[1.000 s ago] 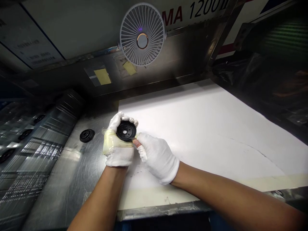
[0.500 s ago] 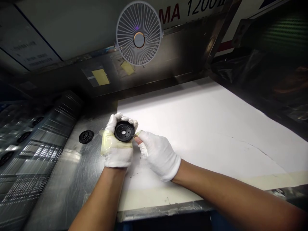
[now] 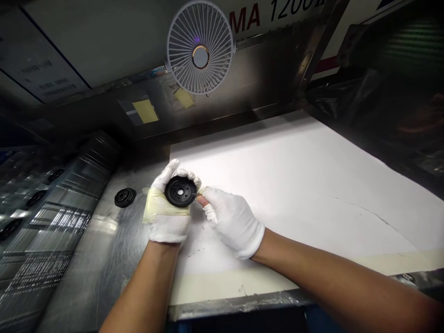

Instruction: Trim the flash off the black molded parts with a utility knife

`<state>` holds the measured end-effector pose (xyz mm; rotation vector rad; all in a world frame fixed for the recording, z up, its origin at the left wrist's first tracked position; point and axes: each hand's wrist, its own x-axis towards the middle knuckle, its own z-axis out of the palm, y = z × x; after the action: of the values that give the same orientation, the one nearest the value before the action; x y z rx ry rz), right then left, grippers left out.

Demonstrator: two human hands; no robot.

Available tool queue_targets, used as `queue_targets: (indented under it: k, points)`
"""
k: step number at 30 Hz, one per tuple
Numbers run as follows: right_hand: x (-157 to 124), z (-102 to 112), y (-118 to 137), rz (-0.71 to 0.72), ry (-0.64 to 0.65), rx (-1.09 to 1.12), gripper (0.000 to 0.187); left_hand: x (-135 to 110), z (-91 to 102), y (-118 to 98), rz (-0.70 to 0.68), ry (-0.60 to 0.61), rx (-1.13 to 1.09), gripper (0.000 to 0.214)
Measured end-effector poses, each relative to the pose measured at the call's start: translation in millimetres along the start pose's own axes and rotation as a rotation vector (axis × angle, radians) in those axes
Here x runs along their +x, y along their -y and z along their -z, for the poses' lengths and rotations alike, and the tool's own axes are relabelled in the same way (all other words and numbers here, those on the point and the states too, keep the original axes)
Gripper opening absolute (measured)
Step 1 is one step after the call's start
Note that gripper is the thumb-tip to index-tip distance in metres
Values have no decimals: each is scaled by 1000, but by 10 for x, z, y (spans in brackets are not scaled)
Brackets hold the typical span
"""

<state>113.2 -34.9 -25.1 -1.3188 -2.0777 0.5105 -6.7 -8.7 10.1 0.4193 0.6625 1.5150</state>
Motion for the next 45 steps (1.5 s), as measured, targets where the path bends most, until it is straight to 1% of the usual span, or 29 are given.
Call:
queue_targets:
  k: [2, 4, 7, 8, 10, 12, 14, 17, 20, 22, 23, 24, 26, 28, 29, 31, 33, 36, 38, 40, 45]
  points:
    - [-10, -15, 37, -2, 6, -4, 21, 21, -13, 35, -61, -47, -18, 5]
    - [-25, -29, 81, 13, 17, 7, 20, 27, -14, 65, -126, -67, -24, 5]
    - [-37, -28, 105, 37, 13, -5, 19, 10, 6, 78, -174, -34, -16, 11]
    - [-36, -19, 96, 42, 7, -16, 19, 0, 15, 73, -154, -7, 1, 16]
    - [-26, 8, 56, 37, -6, -41, 20, -21, 32, 53, -57, 37, 59, 24]
    - [-10, 36, 11, 21, -9, -52, 22, -33, 37, 36, 36, 47, 104, 29]
    - [3, 51, -14, 7, -1, -56, 22, -30, 26, 36, 43, 26, 102, 25]
    - [0, 36, 16, -1, 8, -69, 21, -3, -11, 70, -55, -50, 61, 11]
    - [-25, 3, 96, 25, 13, -52, 18, 15, -36, 106, -157, -112, 36, 7]
    - [-41, -9, 132, 44, 16, -28, 17, 4, -32, 108, -190, -97, 21, 7]
    - [-45, -9, 137, 49, 14, -23, 17, -7, -24, 99, -189, -71, 20, 9]
    - [-45, -4, 133, 50, 10, -21, 17, -21, -14, 86, -173, -34, 29, 12]
    - [-38, 15, 99, 48, 7, -18, 17, -46, 7, 52, -93, 35, 70, 20]
    - [-22, 40, 53, 40, 7, -11, 19, -58, 19, 20, -1, 64, 102, 25]
    - [-14, 50, 35, 33, 7, -2, 19, -56, 20, 10, 23, 63, 101, 26]
    - [-4, 59, 20, 14, 5, 6, 20, -37, 9, 3, 19, 29, 65, 21]
    - [-4, 51, 38, -1, 6, -7, 20, -8, -8, 14, -11, -35, 6, 11]
    - [-23, 26, 99, 17, 29, -5, 19, 26, -26, 44, -63, -110, -56, 3]
    - [-36, 17, 128, 47, 41, 37, 18, 27, -25, 57, -97, -100, -65, 2]
    - [-42, 25, 130, 63, 33, 87, 19, 10, -21, 55, -83, -56, -52, 5]
    - [-16, 96, 50, 64, -10, 239, 23, -82, -45, -20, 110, 23, 46, 21]
